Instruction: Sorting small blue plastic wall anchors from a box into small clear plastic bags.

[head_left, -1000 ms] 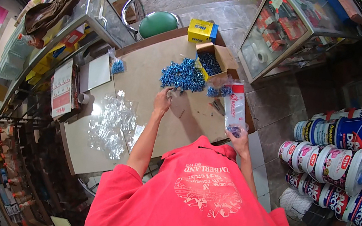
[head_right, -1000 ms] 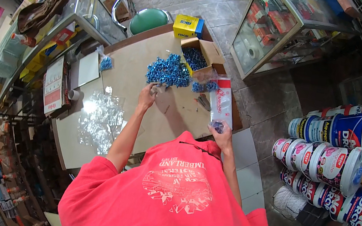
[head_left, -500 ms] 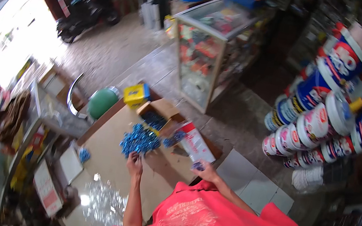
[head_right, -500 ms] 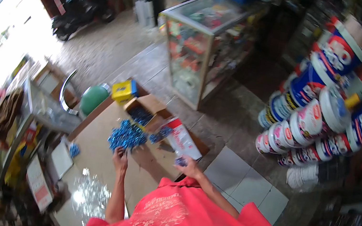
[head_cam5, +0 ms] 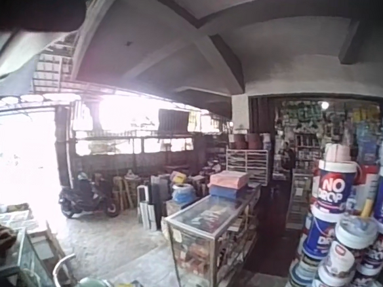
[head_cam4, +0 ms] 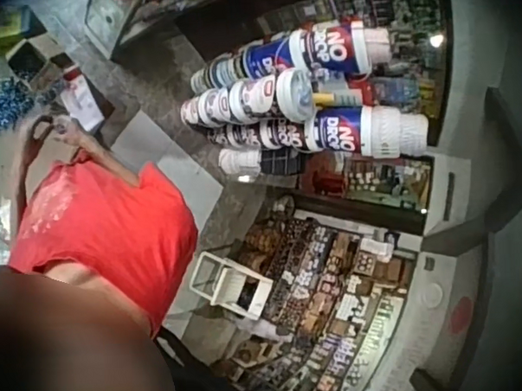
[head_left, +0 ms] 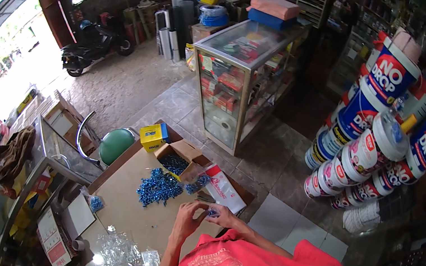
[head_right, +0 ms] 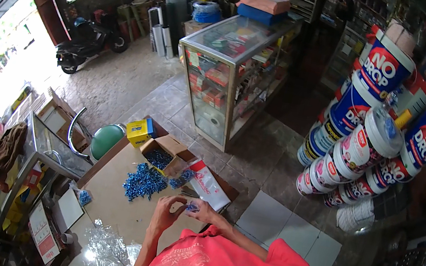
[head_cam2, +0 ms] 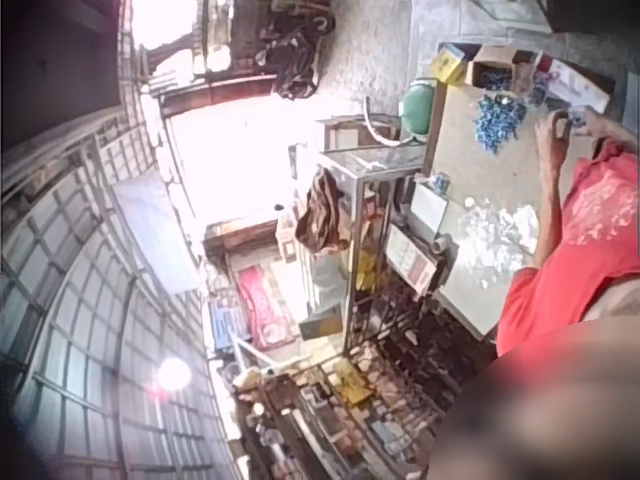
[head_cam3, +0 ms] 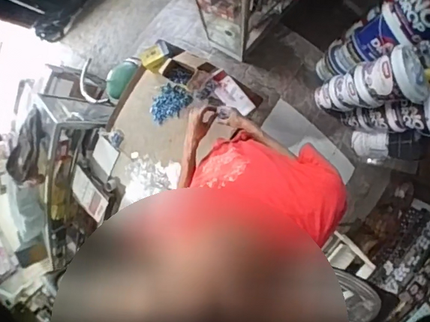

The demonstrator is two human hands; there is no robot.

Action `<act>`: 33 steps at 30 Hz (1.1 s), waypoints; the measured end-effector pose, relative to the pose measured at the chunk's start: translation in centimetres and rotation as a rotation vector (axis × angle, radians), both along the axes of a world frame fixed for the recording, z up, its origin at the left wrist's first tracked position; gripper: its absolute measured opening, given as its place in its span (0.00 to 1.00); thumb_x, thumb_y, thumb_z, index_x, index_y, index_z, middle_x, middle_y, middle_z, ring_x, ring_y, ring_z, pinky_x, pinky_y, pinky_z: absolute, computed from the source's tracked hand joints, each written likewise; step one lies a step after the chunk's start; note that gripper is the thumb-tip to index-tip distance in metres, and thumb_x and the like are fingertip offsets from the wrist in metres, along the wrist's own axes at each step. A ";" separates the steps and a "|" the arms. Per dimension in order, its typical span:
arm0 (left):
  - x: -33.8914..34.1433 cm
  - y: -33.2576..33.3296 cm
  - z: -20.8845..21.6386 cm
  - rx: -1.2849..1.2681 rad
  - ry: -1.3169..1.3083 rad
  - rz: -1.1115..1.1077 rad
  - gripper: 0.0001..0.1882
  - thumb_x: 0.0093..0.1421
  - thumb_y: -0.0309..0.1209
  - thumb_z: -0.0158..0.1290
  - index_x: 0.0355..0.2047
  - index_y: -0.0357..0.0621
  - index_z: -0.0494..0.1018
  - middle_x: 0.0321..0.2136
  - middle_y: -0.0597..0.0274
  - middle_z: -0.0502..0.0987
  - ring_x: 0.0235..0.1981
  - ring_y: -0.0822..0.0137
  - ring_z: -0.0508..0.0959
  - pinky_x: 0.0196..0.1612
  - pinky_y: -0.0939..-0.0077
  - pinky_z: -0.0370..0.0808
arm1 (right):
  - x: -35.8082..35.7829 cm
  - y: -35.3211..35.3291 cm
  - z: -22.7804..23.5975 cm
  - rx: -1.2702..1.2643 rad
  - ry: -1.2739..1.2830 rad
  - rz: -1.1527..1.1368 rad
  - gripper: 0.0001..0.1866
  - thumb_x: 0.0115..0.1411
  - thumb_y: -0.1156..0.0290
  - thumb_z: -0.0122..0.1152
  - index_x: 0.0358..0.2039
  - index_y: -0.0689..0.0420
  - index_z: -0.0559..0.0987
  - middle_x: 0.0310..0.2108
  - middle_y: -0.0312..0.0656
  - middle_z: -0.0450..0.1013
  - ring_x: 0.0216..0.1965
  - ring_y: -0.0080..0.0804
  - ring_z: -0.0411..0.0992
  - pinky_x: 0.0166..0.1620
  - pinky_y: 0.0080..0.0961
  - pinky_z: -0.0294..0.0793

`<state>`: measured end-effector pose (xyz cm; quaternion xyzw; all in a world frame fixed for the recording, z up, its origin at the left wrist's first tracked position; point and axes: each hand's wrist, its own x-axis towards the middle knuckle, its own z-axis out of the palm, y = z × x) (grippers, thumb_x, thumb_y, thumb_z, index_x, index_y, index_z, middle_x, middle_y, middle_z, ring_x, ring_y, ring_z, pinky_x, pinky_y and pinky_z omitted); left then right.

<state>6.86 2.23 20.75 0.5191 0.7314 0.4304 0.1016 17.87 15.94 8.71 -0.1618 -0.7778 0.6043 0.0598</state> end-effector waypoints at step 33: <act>-9.4 -6.6 -21.4 -0.185 -0.110 0.724 0.17 0.44 0.34 0.63 0.33 0.41 0.74 0.33 0.48 0.72 0.38 0.49 0.73 0.41 0.60 0.72 | -0.4 2.8 -0.2 0.036 -0.118 0.070 0.21 0.48 0.60 0.70 0.38 0.59 0.77 0.31 0.38 0.75 0.33 0.23 0.72 0.39 0.21 0.72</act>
